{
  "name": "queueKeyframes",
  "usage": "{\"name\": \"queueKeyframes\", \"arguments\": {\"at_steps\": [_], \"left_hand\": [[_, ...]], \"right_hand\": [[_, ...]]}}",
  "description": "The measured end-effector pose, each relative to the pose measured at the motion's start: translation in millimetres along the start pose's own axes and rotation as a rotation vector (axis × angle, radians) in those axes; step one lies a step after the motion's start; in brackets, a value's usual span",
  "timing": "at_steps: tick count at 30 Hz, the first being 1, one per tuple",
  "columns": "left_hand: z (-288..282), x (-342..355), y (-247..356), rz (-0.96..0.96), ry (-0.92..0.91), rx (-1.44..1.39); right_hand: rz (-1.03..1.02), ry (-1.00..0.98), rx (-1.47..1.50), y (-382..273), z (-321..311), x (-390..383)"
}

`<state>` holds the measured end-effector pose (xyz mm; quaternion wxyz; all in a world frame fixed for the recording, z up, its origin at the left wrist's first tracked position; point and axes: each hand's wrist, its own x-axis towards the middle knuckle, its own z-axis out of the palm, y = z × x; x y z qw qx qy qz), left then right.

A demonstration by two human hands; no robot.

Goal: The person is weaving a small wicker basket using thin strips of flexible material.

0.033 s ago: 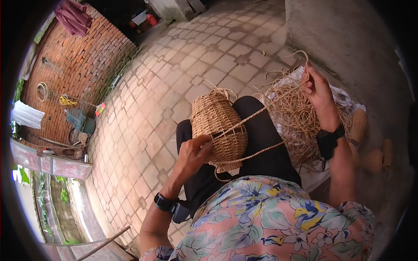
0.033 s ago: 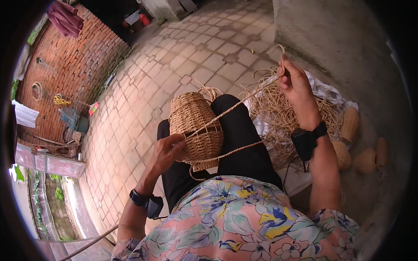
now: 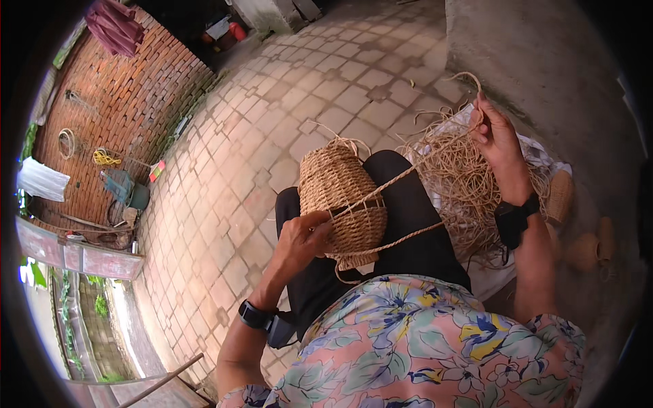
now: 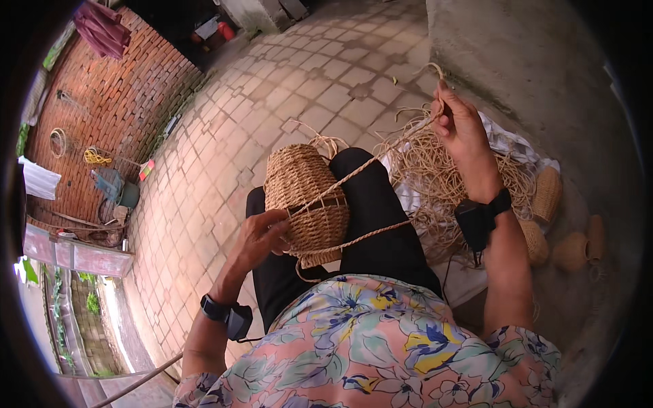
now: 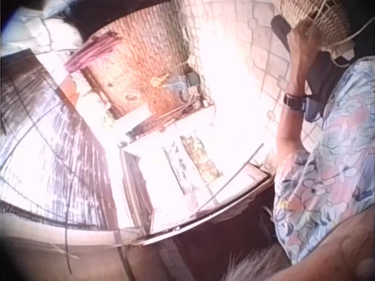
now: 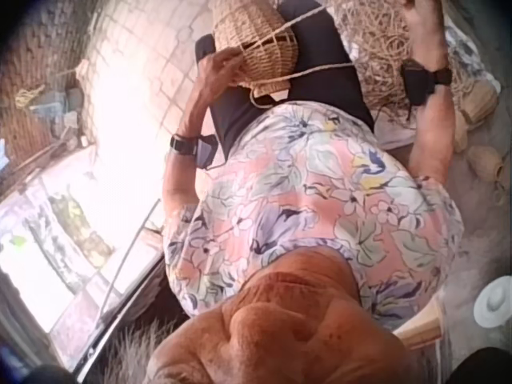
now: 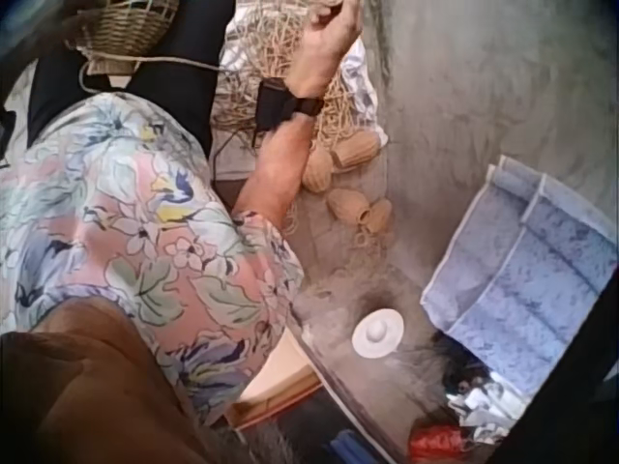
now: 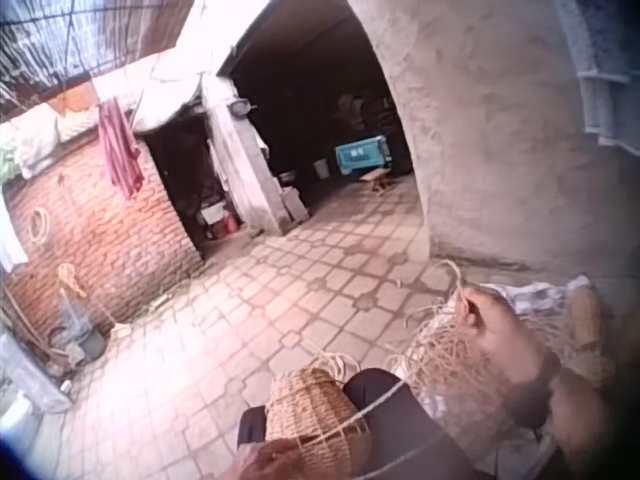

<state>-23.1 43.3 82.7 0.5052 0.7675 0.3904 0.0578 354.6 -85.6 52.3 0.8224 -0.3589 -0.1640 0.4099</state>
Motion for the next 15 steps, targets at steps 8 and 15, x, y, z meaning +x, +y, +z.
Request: {"name": "queueKeyframes", "arguments": {"at_steps": [8,15], "left_hand": [[3,-5,-3,-0.177,-0.057,-0.53],[19,-12,-19,-0.078,0.033,-0.613]], "right_hand": [[-0.021,-0.011,-0.014,10,-12,-12],[0.307,-0.274,-0.084,69,21,-44]]}}
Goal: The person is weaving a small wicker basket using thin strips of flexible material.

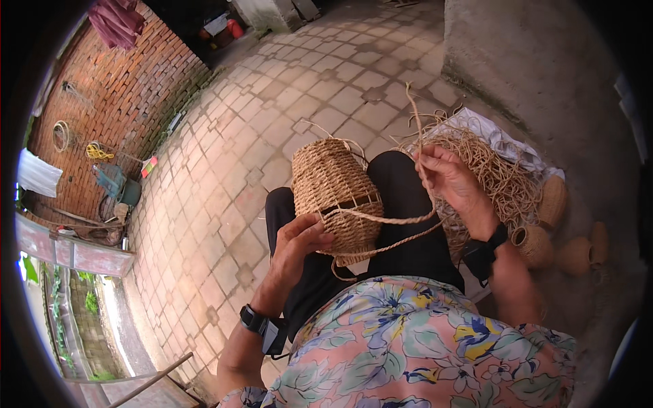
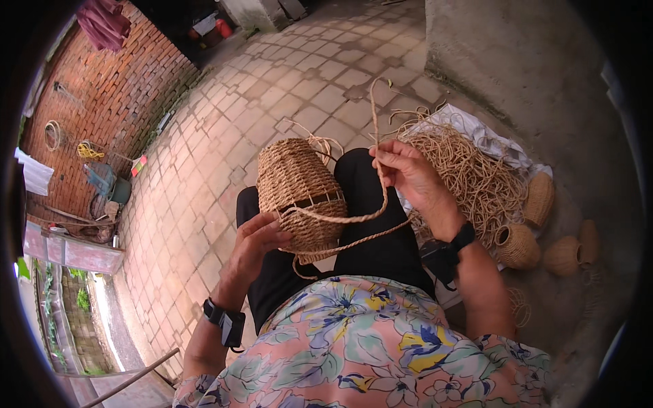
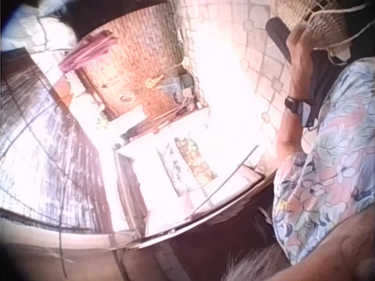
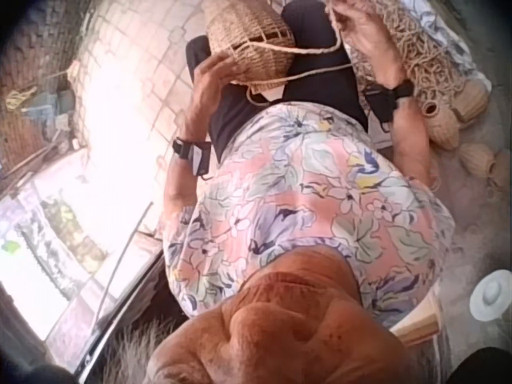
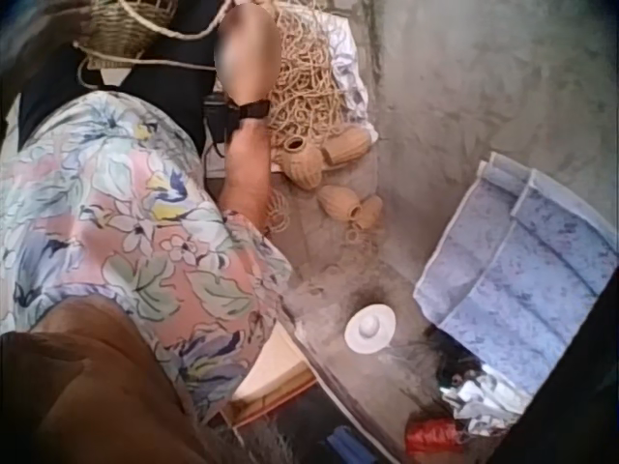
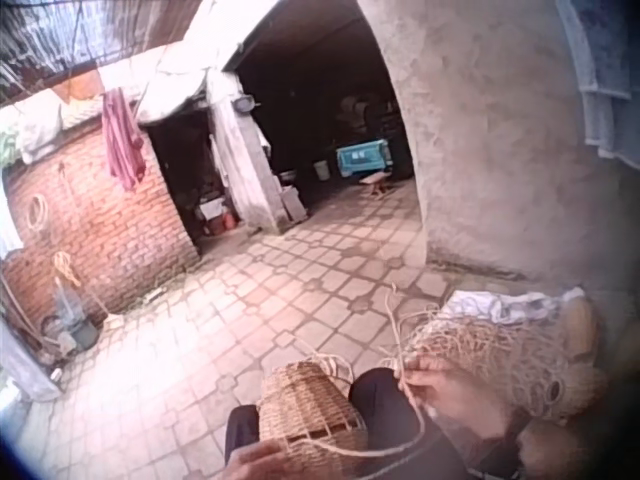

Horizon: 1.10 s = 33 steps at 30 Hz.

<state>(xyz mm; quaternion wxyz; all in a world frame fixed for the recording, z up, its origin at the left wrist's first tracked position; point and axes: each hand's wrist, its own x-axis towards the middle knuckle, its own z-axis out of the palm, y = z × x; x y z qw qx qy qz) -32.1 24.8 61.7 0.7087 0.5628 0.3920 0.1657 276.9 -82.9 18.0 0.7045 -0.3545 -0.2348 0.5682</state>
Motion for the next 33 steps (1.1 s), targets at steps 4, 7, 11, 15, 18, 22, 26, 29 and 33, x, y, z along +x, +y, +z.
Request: {"name": "queueKeyframes", "arguments": {"at_steps": [4,7,11,15,18,22,26,29,33], "left_hand": [[7,4,-22,0.098,-0.009,-0.055],[19,-1,-32,0.127,0.037,-0.041],[22,-4,-33,0.103,0.067,-0.048],[18,-5,-39,0.154,0.046,0.007],[20,-8,-37,0.155,0.051,0.037],[23,-8,-40,0.17,0.06,0.104],[23,-5,-40,0.188,0.039,0.198],[22,-5,-39,0.181,0.063,0.095],[6,-8,-42,0.153,0.012,-0.101]], "right_hand": [[0.13,-0.02,-0.132,22,47,6],[0.168,-0.029,-0.212,53,63,7],[0.162,-0.048,-0.257,66,76,0],[0.11,0.075,-0.247,80,75,0],[0.111,0.058,-0.323,82,71,2],[0.16,0.15,-0.452,90,73,8],[-0.013,0.188,-0.669,114,64,23],[-0.032,0.147,-0.602,109,63,22],[0.3,-0.005,-0.448,57,74,4]]}}
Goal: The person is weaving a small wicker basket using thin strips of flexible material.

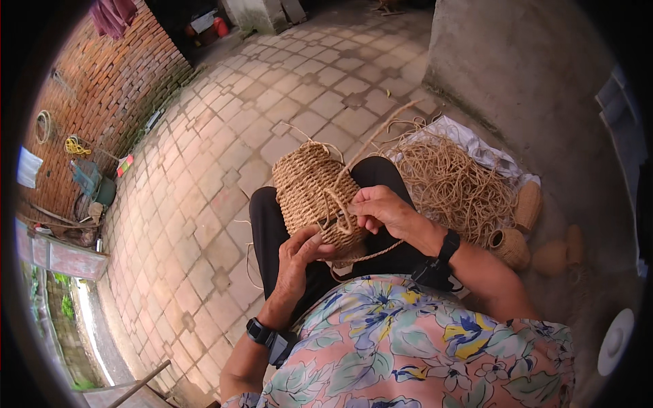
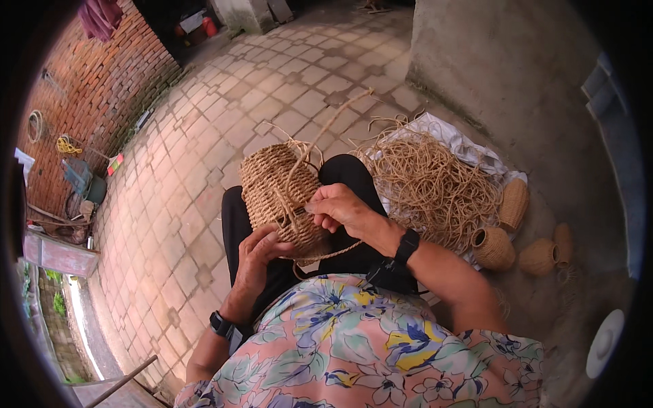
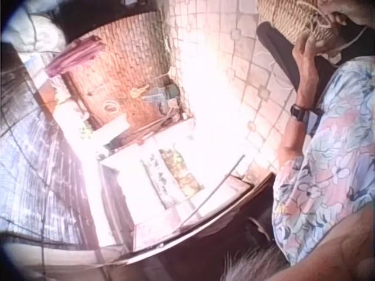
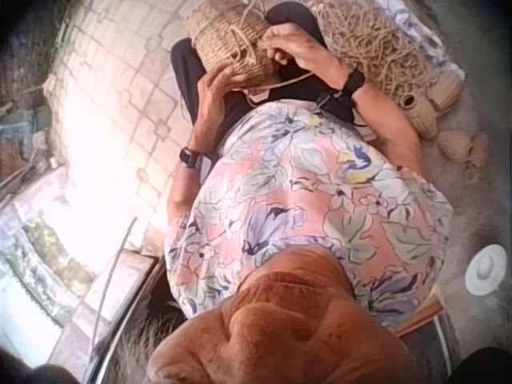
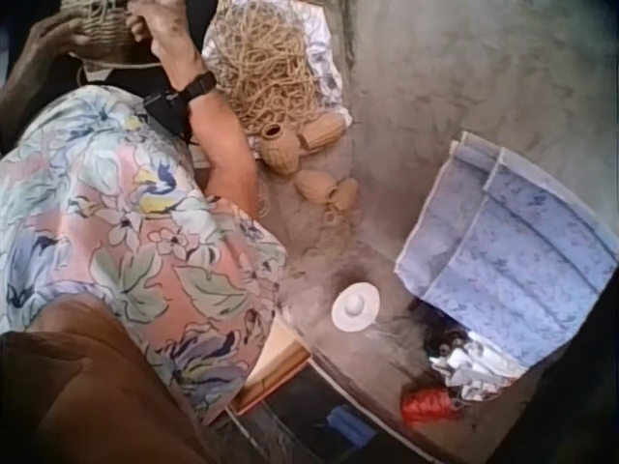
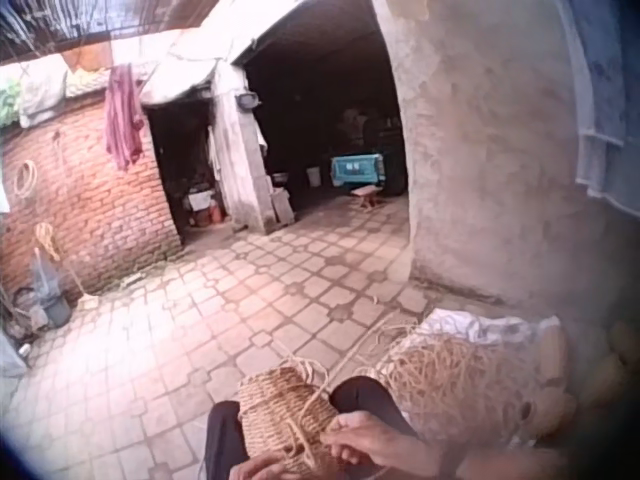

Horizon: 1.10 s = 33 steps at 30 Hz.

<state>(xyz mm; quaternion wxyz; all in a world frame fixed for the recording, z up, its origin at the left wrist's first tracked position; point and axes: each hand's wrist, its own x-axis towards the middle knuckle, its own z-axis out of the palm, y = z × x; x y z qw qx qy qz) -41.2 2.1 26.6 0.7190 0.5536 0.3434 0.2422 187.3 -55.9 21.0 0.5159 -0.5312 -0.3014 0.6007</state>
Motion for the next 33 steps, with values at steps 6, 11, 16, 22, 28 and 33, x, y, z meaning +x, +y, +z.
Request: {"name": "queueKeyframes", "arguments": {"at_steps": [6,11,16,22,28,33], "left_hand": [[-16,-3,-6,-0.075,0.085,-0.167],[-16,0,-6,-0.051,0.052,-0.126],[-10,-2,-2,-0.03,0.064,-0.137],[-6,-6,4,-0.033,0.029,-0.131],[0,-5,1,-0.024,0.082,-0.124],[-25,9,-5,-0.07,0.103,-0.228]], "right_hand": [[-0.319,0.112,-0.019,-24,-38,-5],[-0.091,0.039,0.217,-15,-36,-10],[-0.017,0.074,0.24,14,-28,4],[0.137,0.14,0.131,29,-27,19],[0.034,0.299,-0.25,27,-11,25],[0.031,0.062,-0.056,8,-18,18]]}}
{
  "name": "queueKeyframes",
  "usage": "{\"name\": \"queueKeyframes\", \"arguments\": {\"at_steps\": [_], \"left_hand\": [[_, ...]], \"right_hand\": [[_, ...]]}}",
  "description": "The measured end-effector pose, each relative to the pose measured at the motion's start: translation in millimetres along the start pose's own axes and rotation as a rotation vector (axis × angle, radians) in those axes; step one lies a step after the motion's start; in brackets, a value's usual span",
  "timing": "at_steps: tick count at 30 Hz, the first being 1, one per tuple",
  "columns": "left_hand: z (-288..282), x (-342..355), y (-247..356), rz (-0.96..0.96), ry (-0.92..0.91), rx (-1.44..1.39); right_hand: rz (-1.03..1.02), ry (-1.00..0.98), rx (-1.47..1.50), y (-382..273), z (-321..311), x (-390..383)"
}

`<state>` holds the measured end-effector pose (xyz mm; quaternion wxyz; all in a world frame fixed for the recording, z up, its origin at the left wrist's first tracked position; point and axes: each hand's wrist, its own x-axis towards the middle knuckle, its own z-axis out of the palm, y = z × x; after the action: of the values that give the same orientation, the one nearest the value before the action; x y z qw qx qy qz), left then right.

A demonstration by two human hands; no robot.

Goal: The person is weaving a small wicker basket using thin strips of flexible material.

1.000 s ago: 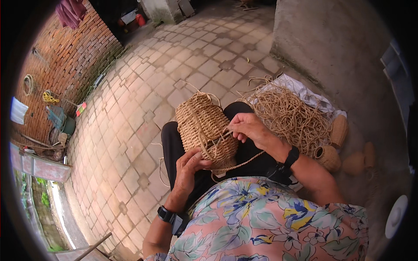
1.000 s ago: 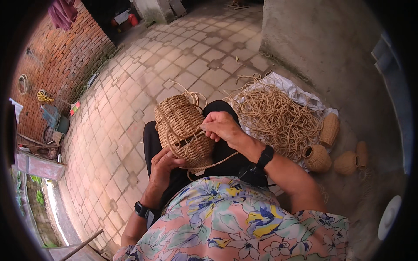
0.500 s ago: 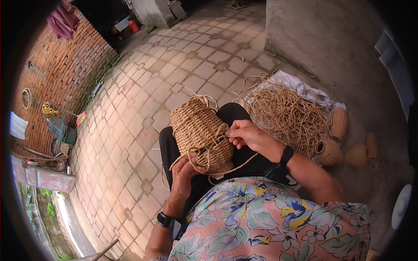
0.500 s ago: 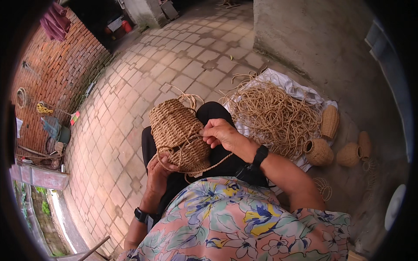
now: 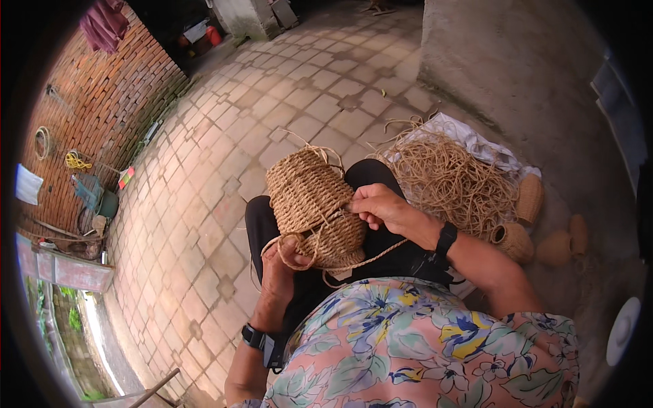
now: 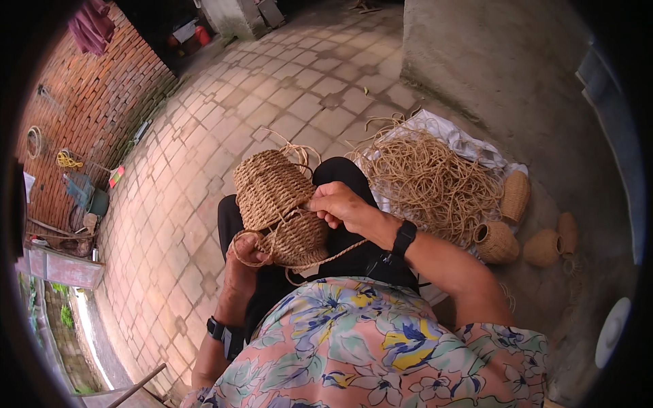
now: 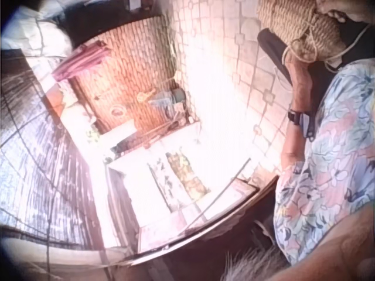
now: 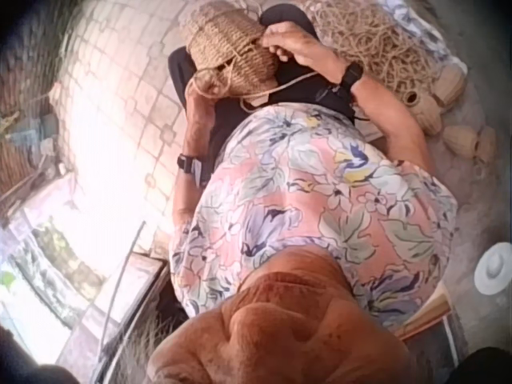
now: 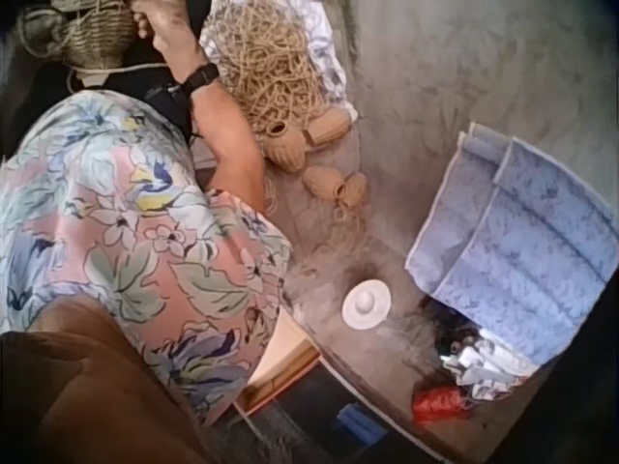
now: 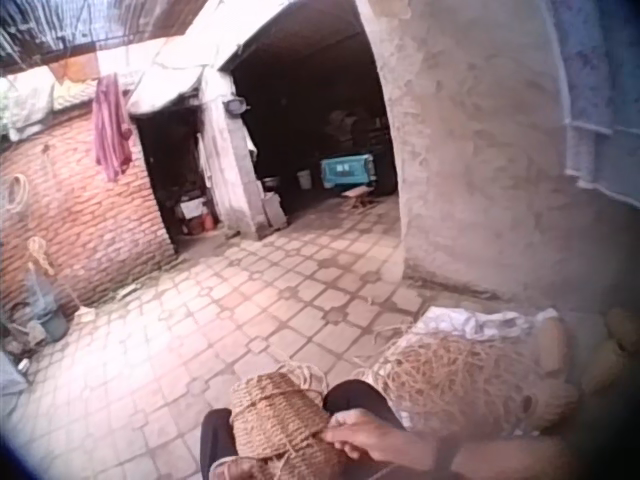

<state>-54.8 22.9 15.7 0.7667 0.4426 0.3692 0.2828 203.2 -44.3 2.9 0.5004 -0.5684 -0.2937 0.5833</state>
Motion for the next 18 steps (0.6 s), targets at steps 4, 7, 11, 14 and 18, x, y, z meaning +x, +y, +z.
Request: {"name": "queueKeyframes", "arguments": {"at_steps": [4,7,11,14,18], "left_hand": [[6,-1,5,-0.056,0.056,-0.028],[4,-4,8,-0.068,0.111,0.024],[1,-1,7,-0.091,0.076,0.02],[1,0,5,-0.087,0.077,0.041],[8,-7,15,-0.087,0.155,0.206]], "right_hand": [[0.003,-0.096,0.078,2,-11,-10],[-0.072,0.072,0.044,11,-35,-15],[-0.149,0.553,-0.15,41,-111,-14],[-0.123,0.665,-0.094,72,-140,-11],[-0.093,0.614,0.182,83,-141,-5]]}}
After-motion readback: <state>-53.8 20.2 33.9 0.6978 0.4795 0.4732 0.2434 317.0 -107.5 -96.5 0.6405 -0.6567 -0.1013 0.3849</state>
